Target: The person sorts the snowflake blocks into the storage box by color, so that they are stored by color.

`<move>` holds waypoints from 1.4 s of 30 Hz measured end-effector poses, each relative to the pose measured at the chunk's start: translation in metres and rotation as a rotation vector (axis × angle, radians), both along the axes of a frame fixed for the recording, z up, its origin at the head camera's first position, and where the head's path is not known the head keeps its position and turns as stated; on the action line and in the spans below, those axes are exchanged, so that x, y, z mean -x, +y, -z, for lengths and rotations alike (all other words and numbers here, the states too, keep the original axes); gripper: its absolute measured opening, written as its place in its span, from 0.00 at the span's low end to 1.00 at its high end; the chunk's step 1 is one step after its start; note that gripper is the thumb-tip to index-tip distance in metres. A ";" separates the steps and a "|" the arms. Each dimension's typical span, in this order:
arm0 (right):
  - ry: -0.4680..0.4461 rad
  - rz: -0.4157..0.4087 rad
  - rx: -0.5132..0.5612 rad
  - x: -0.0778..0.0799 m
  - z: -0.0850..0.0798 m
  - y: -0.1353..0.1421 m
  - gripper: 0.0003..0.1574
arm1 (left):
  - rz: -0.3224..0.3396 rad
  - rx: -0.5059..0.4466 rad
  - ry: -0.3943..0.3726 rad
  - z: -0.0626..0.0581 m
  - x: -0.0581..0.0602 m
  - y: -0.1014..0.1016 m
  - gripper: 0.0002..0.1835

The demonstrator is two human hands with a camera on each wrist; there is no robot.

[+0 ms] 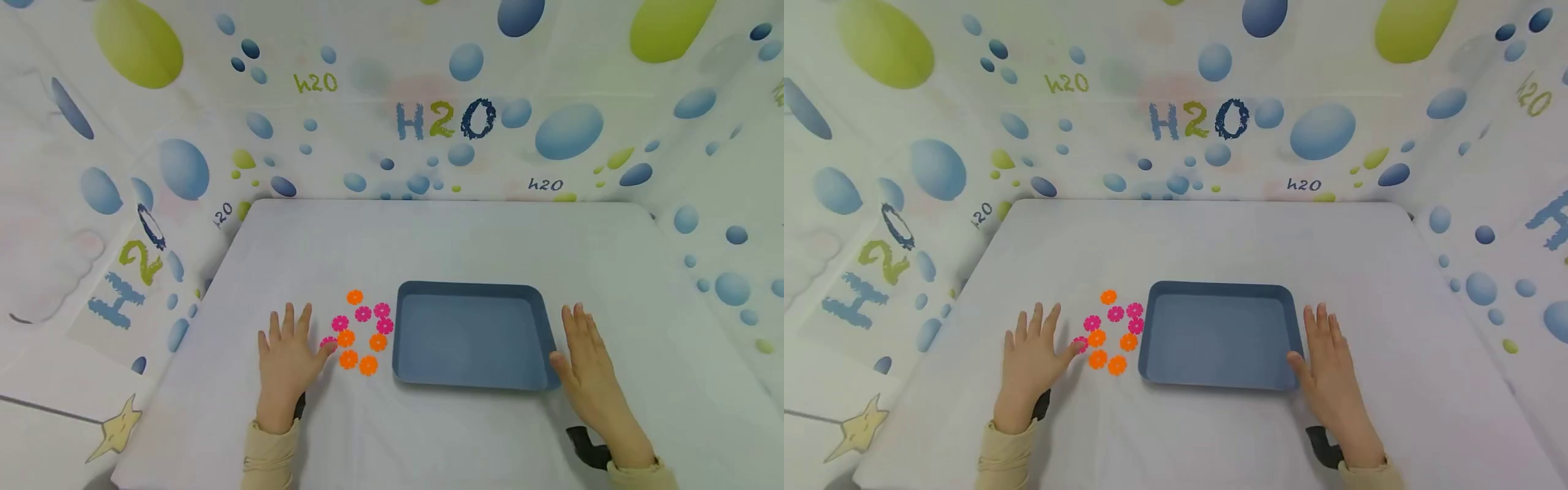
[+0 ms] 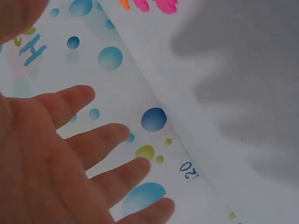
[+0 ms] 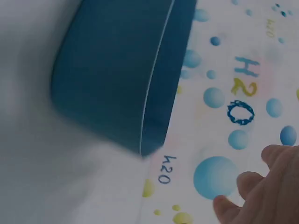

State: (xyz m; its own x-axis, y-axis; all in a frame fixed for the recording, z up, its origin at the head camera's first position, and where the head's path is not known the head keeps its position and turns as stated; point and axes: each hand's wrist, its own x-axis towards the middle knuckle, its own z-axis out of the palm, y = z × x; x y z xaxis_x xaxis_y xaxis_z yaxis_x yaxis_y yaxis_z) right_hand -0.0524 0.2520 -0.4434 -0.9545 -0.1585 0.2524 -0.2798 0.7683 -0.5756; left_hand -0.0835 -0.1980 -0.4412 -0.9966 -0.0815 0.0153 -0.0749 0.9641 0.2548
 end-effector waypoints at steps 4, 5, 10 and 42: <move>-0.084 -0.021 0.184 -0.014 0.004 -0.015 0.40 | 0.001 -0.066 -0.046 0.000 -0.008 0.008 0.42; -0.103 -0.022 0.216 -0.017 0.006 -0.018 0.40 | 0.001 -0.085 -0.046 0.000 -0.009 0.011 0.41; -0.129 -0.007 0.229 -0.021 0.017 -0.023 0.41 | -0.017 -0.168 -0.055 0.005 -0.014 0.024 0.35; -0.202 0.035 0.162 0.014 0.041 -0.031 0.46 | -0.166 -0.283 0.047 0.026 0.006 0.026 0.10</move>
State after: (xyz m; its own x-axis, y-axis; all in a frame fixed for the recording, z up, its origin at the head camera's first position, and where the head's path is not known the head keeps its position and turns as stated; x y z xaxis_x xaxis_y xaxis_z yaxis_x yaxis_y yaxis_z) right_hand -0.0660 0.2210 -0.4841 -0.9923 -0.0978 0.0755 -0.1217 0.6691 -0.7332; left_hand -0.0892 -0.1717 -0.4676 -0.9679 -0.2508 0.0149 -0.2072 0.8302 0.5175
